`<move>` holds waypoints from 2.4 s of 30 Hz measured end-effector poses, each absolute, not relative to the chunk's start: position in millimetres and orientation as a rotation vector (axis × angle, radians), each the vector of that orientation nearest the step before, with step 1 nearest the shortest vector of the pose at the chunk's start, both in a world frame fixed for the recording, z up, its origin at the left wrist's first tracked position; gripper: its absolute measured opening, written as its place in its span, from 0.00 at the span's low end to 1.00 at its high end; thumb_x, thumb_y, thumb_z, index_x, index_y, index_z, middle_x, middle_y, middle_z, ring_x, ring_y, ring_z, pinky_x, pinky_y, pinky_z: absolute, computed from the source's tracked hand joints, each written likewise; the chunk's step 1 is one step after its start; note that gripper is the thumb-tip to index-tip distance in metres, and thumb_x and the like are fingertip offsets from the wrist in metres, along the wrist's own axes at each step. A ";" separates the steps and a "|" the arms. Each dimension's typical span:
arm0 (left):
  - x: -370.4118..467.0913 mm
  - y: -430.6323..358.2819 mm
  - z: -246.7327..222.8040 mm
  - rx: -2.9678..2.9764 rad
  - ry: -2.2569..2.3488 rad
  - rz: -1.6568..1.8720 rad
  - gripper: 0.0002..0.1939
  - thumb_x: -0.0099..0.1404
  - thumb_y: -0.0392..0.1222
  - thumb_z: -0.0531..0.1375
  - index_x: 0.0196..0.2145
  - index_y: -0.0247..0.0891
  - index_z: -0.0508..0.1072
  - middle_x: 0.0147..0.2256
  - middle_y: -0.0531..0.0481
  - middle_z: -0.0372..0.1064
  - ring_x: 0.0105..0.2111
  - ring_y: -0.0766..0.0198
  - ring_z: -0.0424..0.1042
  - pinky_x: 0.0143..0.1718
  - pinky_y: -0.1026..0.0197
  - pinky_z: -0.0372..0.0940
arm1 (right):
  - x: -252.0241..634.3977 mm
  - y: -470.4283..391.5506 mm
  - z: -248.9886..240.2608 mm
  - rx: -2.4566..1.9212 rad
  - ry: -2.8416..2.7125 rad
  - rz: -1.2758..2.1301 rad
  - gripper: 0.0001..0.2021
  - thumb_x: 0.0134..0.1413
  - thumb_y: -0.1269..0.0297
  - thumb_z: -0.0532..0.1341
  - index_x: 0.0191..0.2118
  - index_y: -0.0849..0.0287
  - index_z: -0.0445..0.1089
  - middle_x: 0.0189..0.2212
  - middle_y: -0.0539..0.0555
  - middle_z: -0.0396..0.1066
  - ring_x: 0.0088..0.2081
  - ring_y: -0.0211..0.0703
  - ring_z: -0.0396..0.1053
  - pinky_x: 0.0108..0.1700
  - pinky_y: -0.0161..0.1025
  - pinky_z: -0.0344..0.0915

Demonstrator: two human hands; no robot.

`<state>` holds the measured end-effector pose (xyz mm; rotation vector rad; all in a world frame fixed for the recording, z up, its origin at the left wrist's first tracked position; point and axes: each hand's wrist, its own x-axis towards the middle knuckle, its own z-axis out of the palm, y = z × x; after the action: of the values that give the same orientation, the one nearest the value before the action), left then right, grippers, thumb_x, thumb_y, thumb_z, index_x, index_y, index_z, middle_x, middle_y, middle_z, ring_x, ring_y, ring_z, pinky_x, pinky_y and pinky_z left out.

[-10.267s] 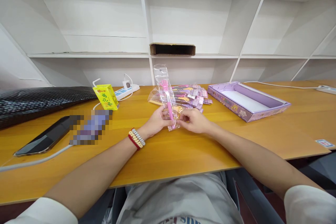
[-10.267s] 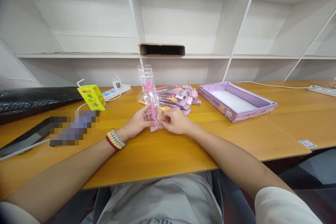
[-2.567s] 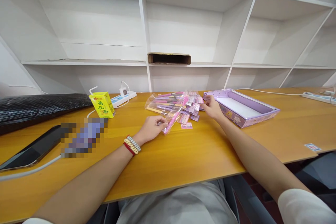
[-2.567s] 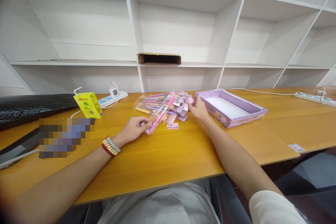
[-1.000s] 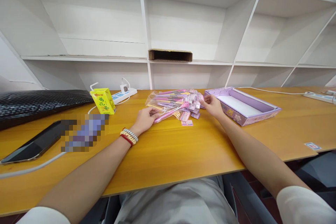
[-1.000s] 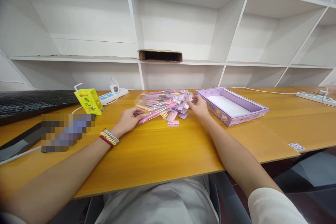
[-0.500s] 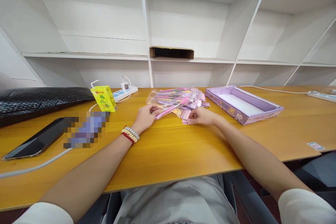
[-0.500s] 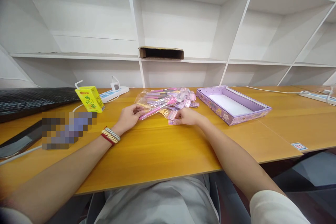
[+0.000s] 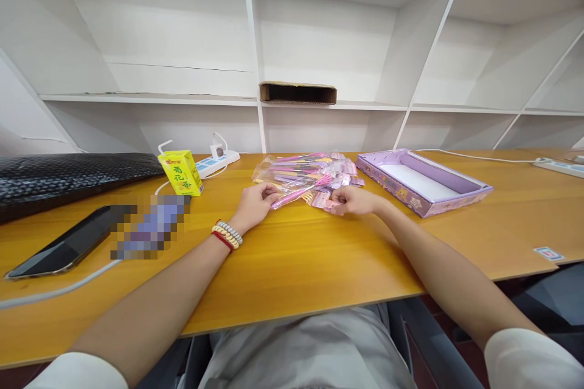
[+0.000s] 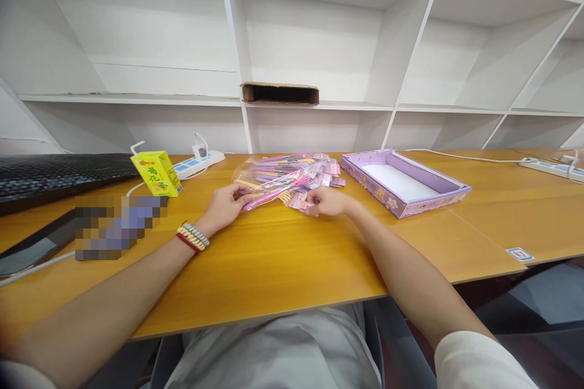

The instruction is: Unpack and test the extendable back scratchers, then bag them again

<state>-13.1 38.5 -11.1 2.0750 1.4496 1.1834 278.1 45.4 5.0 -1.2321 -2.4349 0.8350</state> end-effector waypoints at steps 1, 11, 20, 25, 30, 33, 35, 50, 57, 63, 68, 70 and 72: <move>-13.1 38.6 -10.9 2.077 1.450 1.183 0.09 0.56 0.43 0.59 0.33 0.36 0.72 0.33 0.48 0.73 0.32 0.62 0.70 0.38 0.59 0.65 | 278.0 44.9 5.5 -1.205 -2.378 0.815 0.12 0.44 0.55 0.59 0.24 0.59 0.61 0.19 0.47 0.64 0.22 0.33 0.57 0.24 0.32 0.50; -11.6 39.0 -11.0 2.033 1.409 1.217 0.09 0.55 0.43 0.60 0.33 0.36 0.71 0.32 0.49 0.73 0.32 0.63 0.70 0.37 0.59 0.65 | 290.7 60.8 -4.5 -1.353 -1.750 0.212 0.08 0.48 0.59 0.55 0.27 0.59 0.64 0.19 0.47 0.62 0.23 0.36 0.57 0.27 0.33 0.53; -11.6 39.9 -12.2 2.013 1.382 1.220 0.10 0.55 0.44 0.60 0.34 0.36 0.71 0.33 0.48 0.73 0.33 0.63 0.70 0.37 0.59 0.66 | 304.4 76.5 -8.8 -1.426 -1.525 -0.107 0.15 0.49 0.55 0.55 0.25 0.59 0.73 0.41 0.60 0.65 0.45 0.49 0.63 0.47 0.43 0.59; -10.9 38.8 -11.4 2.015 1.381 1.214 0.09 0.55 0.43 0.60 0.33 0.36 0.72 0.32 0.49 0.73 0.32 0.63 0.70 0.37 0.59 0.66 | 308.7 78.4 -7.5 -1.487 -1.525 -0.007 0.19 0.52 0.54 0.52 0.23 0.61 0.72 0.28 0.56 0.68 0.35 0.46 0.66 0.39 0.40 0.60; -11.4 39.7 -12.2 2.009 1.382 1.224 0.09 0.55 0.43 0.60 0.33 0.36 0.72 0.32 0.48 0.73 0.33 0.62 0.70 0.37 0.59 0.65 | 313.7 77.1 -4.6 -1.609 -1.432 0.082 0.20 0.51 0.52 0.53 0.21 0.62 0.70 0.13 0.49 0.59 0.21 0.38 0.58 0.25 0.36 0.51; -11.4 39.4 -11.5 2.007 1.386 1.228 0.09 0.55 0.43 0.60 0.33 0.36 0.72 0.32 0.48 0.73 0.33 0.62 0.70 0.37 0.59 0.65 | 314.4 78.3 -5.3 -1.529 -1.370 0.162 0.16 0.47 0.53 0.57 0.25 0.62 0.73 0.18 0.50 0.67 0.24 0.40 0.63 0.28 0.36 0.56; -11.1 38.7 -10.9 2.007 1.382 1.230 0.09 0.55 0.42 0.60 0.33 0.36 0.72 0.32 0.48 0.73 0.33 0.62 0.70 0.38 0.59 0.66 | 313.5 80.1 -6.7 -1.439 -1.340 0.191 0.14 0.45 0.54 0.59 0.28 0.61 0.74 0.25 0.52 0.72 0.30 0.43 0.67 0.32 0.37 0.60; -11.0 39.7 -14.8 1.991 1.291 1.260 0.08 0.55 0.41 0.61 0.32 0.35 0.71 0.31 0.48 0.73 0.31 0.62 0.71 0.35 0.58 0.67 | 311.9 95.6 -21.4 -1.207 -1.088 0.456 0.14 0.42 0.52 0.61 0.29 0.55 0.60 0.22 0.50 0.67 0.25 0.44 0.69 0.27 0.43 0.68; -11.9 40.0 -13.9 2.006 1.313 1.259 0.09 0.54 0.42 0.61 0.32 0.36 0.72 0.32 0.47 0.73 0.32 0.62 0.71 0.36 0.58 0.67 | 311.1 92.5 -18.7 -1.157 -1.090 0.557 0.14 0.39 0.60 0.63 0.33 0.55 0.58 0.24 0.49 0.69 0.23 0.44 0.69 0.27 0.46 0.69; -11.8 40.4 -13.4 2.002 1.342 1.265 0.08 0.54 0.41 0.61 0.32 0.35 0.72 0.31 0.47 0.73 0.31 0.62 0.71 0.36 0.58 0.66 | 313.8 93.1 -16.9 -1.151 -1.096 0.516 0.17 0.36 0.61 0.65 0.35 0.56 0.61 0.23 0.49 0.69 0.23 0.42 0.68 0.26 0.43 0.68; -11.4 40.4 -12.5 2.008 1.333 1.252 0.09 0.55 0.42 0.60 0.33 0.35 0.72 0.32 0.47 0.73 0.32 0.62 0.71 0.36 0.58 0.66 | 315.5 97.7 -18.6 -1.165 -1.124 0.431 0.15 0.38 0.58 0.64 0.34 0.58 0.65 0.26 0.52 0.70 0.25 0.43 0.68 0.27 0.43 0.68; -11.2 39.8 -12.0 2.004 1.335 1.249 0.09 0.55 0.42 0.60 0.33 0.35 0.72 0.32 0.47 0.73 0.32 0.62 0.71 0.36 0.58 0.66 | 316.1 99.3 -20.5 -1.182 -1.143 0.400 0.14 0.41 0.57 0.61 0.35 0.58 0.66 0.27 0.54 0.71 0.25 0.44 0.68 0.27 0.44 0.67; -10.9 39.0 -11.5 2.002 1.343 1.247 0.09 0.55 0.42 0.60 0.33 0.35 0.72 0.32 0.47 0.73 0.32 0.62 0.71 0.36 0.58 0.66 | 316.1 99.4 -21.7 -1.203 -1.161 0.351 0.13 0.45 0.57 0.58 0.36 0.58 0.66 0.29 0.55 0.72 0.27 0.45 0.69 0.28 0.45 0.67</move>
<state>-10.9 39.0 -11.5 2.0018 1.3428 1.2472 316.1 99.4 -21.7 -1.2033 -1.1613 0.3507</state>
